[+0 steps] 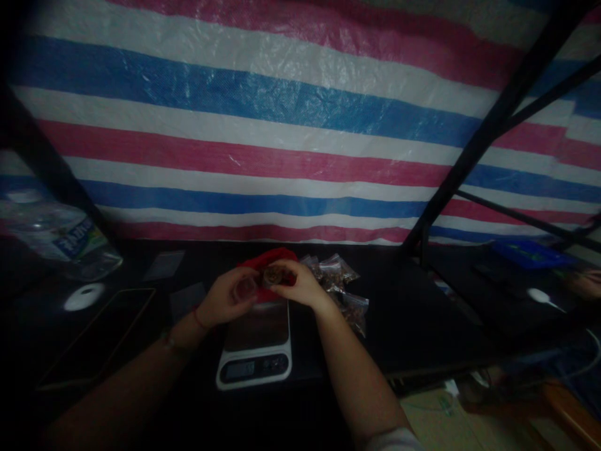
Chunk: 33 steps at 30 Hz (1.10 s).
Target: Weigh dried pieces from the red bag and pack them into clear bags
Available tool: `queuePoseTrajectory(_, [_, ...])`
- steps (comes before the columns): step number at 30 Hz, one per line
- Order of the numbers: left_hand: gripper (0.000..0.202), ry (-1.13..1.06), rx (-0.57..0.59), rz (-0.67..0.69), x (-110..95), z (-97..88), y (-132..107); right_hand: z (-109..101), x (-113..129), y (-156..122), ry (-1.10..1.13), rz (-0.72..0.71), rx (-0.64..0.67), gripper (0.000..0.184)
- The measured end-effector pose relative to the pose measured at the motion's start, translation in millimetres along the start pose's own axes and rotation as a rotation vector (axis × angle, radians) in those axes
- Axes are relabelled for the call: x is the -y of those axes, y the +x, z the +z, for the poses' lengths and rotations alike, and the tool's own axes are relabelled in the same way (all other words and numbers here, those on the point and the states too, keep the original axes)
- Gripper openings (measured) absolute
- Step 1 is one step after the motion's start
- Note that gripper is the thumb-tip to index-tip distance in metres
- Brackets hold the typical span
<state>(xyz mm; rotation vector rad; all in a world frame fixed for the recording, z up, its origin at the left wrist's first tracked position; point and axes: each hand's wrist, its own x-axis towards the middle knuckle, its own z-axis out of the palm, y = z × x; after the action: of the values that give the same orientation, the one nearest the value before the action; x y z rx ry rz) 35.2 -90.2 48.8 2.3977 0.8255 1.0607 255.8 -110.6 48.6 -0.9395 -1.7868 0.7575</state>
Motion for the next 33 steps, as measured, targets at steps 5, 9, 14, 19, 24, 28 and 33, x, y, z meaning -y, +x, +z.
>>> queuePoseTrajectory(5, [0.041,0.003,-0.005,-0.116,-3,7.8,4,4,1,0,0.049,0.029,-0.038,0.047])
queuePoseTrajectory(9, [0.038,0.024,-0.013,-0.123,2,11.0,5,7,1,-1,-0.040,0.013,-0.026,0.041])
queuePoseTrajectory(14, [0.039,0.056,0.013,-0.138,6,14.7,3,6,8,1,-0.181,-0.097,0.042,0.041])
queuePoseTrajectory(19, [0.038,0.059,0.016,-0.138,6,16.9,3,6,10,2,-0.246,-0.105,0.079,0.043])
queuePoseTrajectory(24, [0.037,0.053,0.038,-0.150,5,17.1,2,12,4,0,-0.117,0.009,0.033,0.037])
queuePoseTrajectory(28, [0.036,0.048,0.038,-0.120,6,18.2,2,17,7,0,-0.170,-0.140,-0.009,0.033])
queuePoseTrajectory(33, [0.040,0.002,-0.005,-0.096,4,18.7,1,23,9,-1,-0.187,-0.196,-0.030,0.046])
